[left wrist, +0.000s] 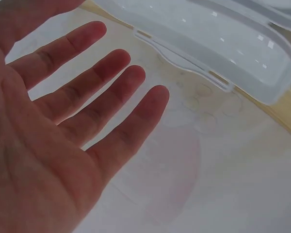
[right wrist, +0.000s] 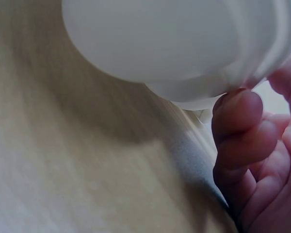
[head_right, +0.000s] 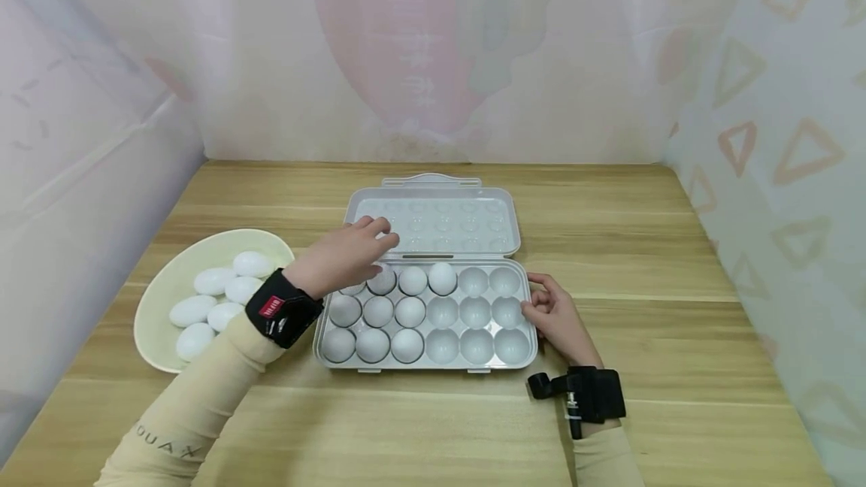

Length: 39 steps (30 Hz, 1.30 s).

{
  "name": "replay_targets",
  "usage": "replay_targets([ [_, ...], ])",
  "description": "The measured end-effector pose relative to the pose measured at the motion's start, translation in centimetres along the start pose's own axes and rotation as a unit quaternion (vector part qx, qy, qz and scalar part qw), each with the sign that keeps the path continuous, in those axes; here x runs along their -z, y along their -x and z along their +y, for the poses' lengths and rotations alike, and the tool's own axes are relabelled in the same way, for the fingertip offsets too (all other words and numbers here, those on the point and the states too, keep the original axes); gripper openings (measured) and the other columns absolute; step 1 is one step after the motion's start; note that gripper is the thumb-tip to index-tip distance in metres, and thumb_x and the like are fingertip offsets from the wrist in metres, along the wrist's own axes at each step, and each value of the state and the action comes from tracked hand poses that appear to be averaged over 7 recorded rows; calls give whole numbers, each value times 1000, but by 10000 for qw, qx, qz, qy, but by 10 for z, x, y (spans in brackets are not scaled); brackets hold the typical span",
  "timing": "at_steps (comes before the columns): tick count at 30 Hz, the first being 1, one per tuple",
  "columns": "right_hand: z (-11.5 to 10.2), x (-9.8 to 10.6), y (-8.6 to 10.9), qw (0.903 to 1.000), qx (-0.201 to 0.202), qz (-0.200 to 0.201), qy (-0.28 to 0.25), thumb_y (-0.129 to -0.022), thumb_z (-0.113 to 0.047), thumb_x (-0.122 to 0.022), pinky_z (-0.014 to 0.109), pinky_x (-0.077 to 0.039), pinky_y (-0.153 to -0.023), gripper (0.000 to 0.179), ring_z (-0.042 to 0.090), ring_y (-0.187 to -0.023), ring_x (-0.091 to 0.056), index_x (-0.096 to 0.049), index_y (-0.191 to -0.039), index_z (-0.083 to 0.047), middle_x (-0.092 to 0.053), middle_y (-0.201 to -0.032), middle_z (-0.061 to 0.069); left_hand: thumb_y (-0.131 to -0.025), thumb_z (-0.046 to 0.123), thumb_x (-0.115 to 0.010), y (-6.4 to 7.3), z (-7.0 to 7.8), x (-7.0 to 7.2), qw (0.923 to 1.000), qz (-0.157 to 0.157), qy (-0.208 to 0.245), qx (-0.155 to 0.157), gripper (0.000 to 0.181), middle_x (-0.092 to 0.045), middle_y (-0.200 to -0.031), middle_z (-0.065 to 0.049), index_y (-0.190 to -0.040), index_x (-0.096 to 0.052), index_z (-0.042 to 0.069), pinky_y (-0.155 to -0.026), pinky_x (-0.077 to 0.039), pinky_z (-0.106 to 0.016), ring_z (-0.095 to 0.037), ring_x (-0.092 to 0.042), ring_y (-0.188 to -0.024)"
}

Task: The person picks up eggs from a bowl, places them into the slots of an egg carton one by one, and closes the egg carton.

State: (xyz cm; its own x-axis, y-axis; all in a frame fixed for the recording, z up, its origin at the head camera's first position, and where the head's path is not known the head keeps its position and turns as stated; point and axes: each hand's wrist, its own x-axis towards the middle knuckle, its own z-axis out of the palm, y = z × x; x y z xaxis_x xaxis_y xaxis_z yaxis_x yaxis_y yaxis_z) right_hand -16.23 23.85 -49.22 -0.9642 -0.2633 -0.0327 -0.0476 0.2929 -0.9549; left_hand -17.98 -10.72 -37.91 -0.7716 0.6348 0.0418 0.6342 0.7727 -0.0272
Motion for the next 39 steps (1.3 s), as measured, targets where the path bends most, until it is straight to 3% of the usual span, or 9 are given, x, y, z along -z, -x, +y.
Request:
replay_targets([
  [9, 0, 0, -1, 10000, -12, -30, 30, -88, -3, -54, 19, -39, -40, 47, 4, -50, -47, -38, -132, -3, -54, -72, -2, -74, 7, -69, 42, -38, 7, 9980, 293, 378, 425, 29, -55, -91, -14, -101, -56, 3, -64, -51, -42, -30, -52, -82],
  [16, 0, 3, 1, 9999, -30, 17, 99, -88, -4, -55, 19, -40, -40, 47, 4, -50, -48, -39, -132, -3, -54, -72, -1, -74, 6, -69, 73, -61, 4, 9954, 71, 383, 880, 29, -57, -90, -14, -101, -57, 2, -66, -51, -44, -30, -54, -82],
  [21, 1, 4, 1, 9999, -62, 44, 135, -88, -5, -55, 19, -40, -40, 47, 4, -51, -48, -38, -133, -4, -54, -73, 0, -72, -3, -67, 89, -71, -8, 9944, -79, 336, 996, 27, -57, -88, -14, -98, -59, 3, -65, -50, -43, -29, -54, -81],
  [28, 2, 5, 1, 9998, -105, 51, 148, -89, -7, -56, 19, -41, -41, 47, 4, -52, -49, -38, -133, -4, -54, -74, -1, -71, -15, -50, 113, -85, -26, 9923, -218, 349, 1167, 34, -55, -82, -11, -97, -60, 3, -61, -46, -40, -28, -51, -74],
  [34, 3, 5, 2, 9999, -92, 62, 86, -89, -4, -55, 18, -40, -40, 47, 3, -52, -49, -38, -133, -3, -54, -73, -4, -70, -13, -55, 126, -92, -35, 9886, -364, 575, 1342, 33, -53, -81, -8, -98, -61, 4, -58, -45, -37, -26, -49, -73],
  [39, 3, 5, 2, 9999, -100, 57, 84, -89, -5, -55, 18, -40, -40, 47, 3, -53, -49, -37, -133, -3, -54, -74, -3, -68, -12, -61, 128, -91, -42, 9896, -398, 631, 1232, 35, -56, -87, -10, -97, -63, 9, -64, -47, -42, -29, -50, -81],
])
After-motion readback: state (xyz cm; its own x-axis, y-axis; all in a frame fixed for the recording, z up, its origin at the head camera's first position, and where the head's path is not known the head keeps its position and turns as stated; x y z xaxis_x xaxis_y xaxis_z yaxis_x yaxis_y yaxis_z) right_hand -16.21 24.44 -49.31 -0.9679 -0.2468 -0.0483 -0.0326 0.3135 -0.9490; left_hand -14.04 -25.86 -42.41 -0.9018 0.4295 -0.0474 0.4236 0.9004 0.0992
